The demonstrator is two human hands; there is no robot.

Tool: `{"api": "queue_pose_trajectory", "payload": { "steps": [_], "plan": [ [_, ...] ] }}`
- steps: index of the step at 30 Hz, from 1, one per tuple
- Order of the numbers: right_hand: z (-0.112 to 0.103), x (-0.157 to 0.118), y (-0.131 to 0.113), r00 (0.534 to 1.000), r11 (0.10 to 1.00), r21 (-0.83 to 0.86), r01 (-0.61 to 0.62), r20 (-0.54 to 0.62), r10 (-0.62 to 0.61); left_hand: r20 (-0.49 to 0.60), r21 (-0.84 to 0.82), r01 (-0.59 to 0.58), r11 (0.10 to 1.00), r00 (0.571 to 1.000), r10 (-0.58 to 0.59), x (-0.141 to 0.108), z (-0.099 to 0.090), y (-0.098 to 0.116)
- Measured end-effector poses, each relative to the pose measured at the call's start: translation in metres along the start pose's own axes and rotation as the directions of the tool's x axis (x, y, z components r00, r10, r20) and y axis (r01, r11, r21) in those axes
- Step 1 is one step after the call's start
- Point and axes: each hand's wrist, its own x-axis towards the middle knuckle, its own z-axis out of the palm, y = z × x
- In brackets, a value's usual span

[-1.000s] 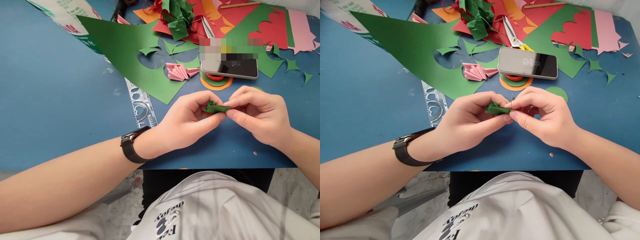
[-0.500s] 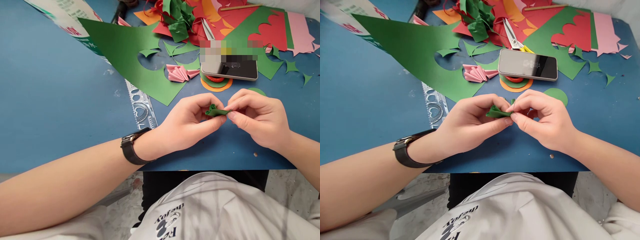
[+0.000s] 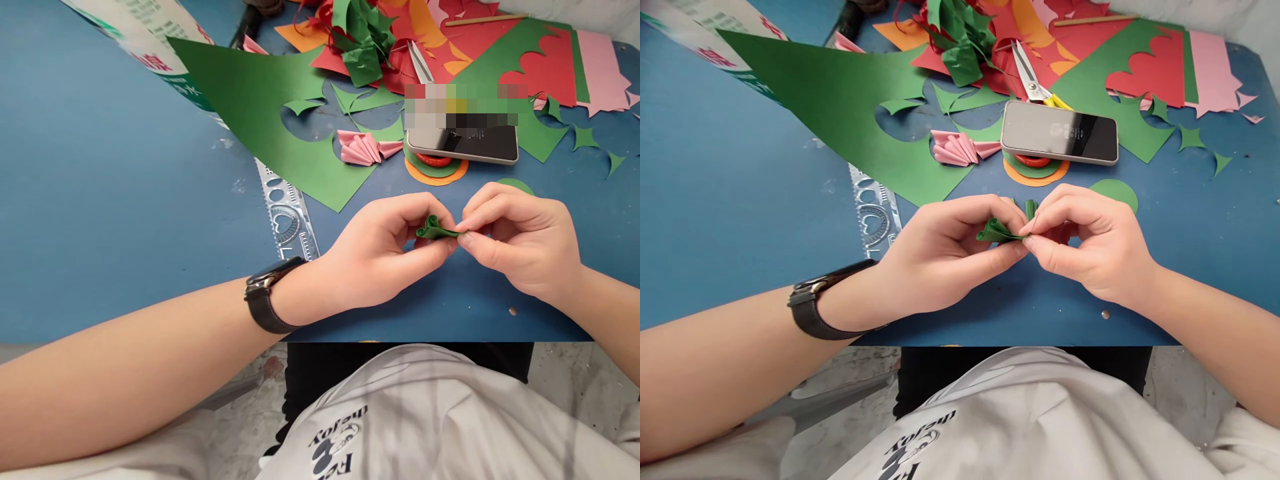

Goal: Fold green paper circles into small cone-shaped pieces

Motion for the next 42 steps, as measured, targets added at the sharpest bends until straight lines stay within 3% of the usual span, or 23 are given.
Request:
{"api": "queue_pose_trajectory", "payload": {
  "steps": [9,17,23,29,35,42],
  "plan": [
    [0.0024,-0.0006,-0.0049,1.000,1.000,-0.013,0.001,0.001,-0.001,0.025,-0.080,-0.003,0.997,1.000,0.005,0.0002,0.0003,0.0016],
    [0.0013,-0.0002,-0.0029,0.999,0.999,0.034,-0.030,0.034,0.029,0.018,-0.048,-0.056,0.997,0.998,0.057,0.0007,-0.0001,-0.0033],
    [0.0015,0.0001,-0.0022,0.996,0.991,0.110,-0.073,0.058,0.067,0.035,-0.156,0.033,0.987,0.999,-0.028,0.0011,0.0011,-0.0014],
    [0.0022,-0.0005,0.0013,0.991,0.979,0.155,-0.131,0.022,0.129,0.074,-0.278,0.198,0.940,0.980,-0.185,-0.0010,0.0006,-0.0032],
    [0.0029,0.0000,0.0002,0.991,0.985,0.124,-0.123,-0.031,0.128,0.020,-0.270,0.184,0.945,0.982,-0.186,0.0000,0.0022,-0.0048],
    [0.0032,0.0015,-0.0017,0.991,0.984,0.126,-0.124,-0.026,0.129,0.038,-0.319,0.230,0.920,0.972,-0.230,0.0011,0.0024,-0.0017]
  ]
}}
